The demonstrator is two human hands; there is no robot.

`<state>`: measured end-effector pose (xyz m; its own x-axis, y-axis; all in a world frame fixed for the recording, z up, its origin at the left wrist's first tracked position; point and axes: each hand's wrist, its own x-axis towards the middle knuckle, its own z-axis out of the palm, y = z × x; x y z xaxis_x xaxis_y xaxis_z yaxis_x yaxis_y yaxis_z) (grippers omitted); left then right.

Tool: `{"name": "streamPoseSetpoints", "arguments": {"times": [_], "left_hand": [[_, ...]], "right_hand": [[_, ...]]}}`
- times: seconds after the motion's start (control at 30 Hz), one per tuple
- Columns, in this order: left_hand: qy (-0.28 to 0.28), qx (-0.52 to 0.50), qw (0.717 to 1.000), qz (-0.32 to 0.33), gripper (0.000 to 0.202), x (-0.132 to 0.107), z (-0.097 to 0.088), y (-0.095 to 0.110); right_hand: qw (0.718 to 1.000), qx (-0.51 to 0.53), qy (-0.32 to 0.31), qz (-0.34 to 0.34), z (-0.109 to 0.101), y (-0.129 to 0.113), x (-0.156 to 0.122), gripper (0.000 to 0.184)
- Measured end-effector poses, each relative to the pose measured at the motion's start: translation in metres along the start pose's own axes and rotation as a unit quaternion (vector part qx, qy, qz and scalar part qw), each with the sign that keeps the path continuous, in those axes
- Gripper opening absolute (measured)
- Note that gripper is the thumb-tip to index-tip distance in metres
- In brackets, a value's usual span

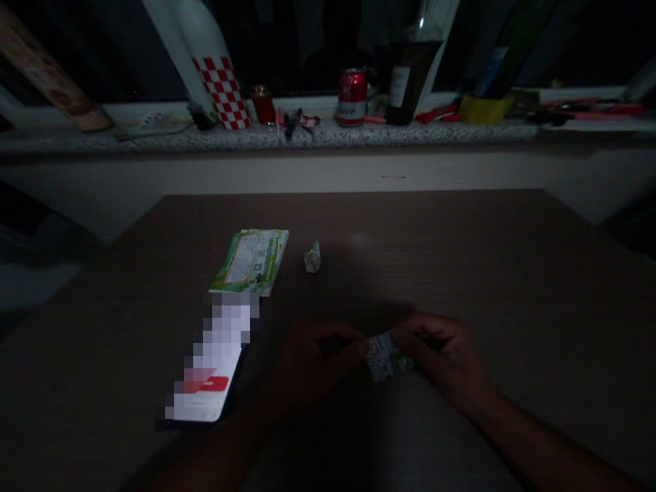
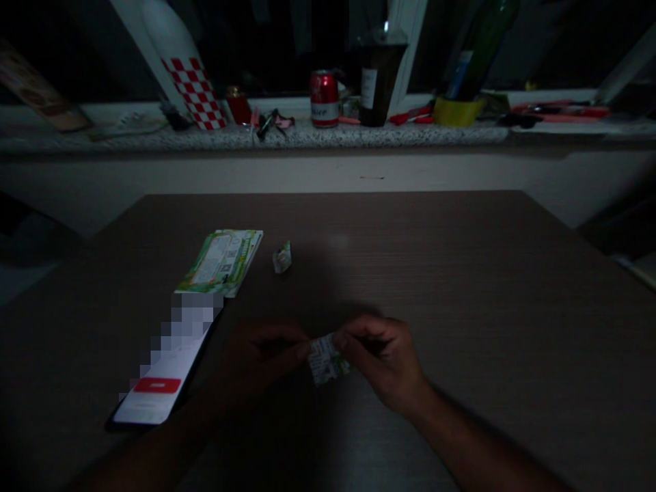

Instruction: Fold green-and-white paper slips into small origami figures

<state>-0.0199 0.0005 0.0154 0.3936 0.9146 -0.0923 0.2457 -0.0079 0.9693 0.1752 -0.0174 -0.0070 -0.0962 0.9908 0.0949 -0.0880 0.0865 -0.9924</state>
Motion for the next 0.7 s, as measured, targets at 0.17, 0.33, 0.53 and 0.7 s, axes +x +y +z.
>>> {"name": "streamPoseSetpoints", "arguments": {"times": [0.17,0.33,0.53,0.7], "left_hand": [[0.016,-0.03,0.999,-0.009,0.013,-0.0001,0.001,0.0033],[0.014,-0.022,1.0,-0.014,0.013,0.001,0.0022,0.0056],[0.034,-0.032,0.999,-0.011,0.011,0.0011,0.0023,0.0007],[0.038,-0.035,0.998,-0.027,0.011,0.0009,0.0029,0.0031]], "right_hand": [[0.998,-0.01,-0.057,0.008,0.0013,0.0025,0.0006,0.01],[0.999,-0.018,-0.034,0.006,0.0015,0.0021,0.0004,0.011],[0.998,0.001,-0.058,0.029,0.0015,0.0057,0.0025,0.01],[0.998,0.019,-0.061,0.027,0.0019,0.007,0.003,0.009]]}}
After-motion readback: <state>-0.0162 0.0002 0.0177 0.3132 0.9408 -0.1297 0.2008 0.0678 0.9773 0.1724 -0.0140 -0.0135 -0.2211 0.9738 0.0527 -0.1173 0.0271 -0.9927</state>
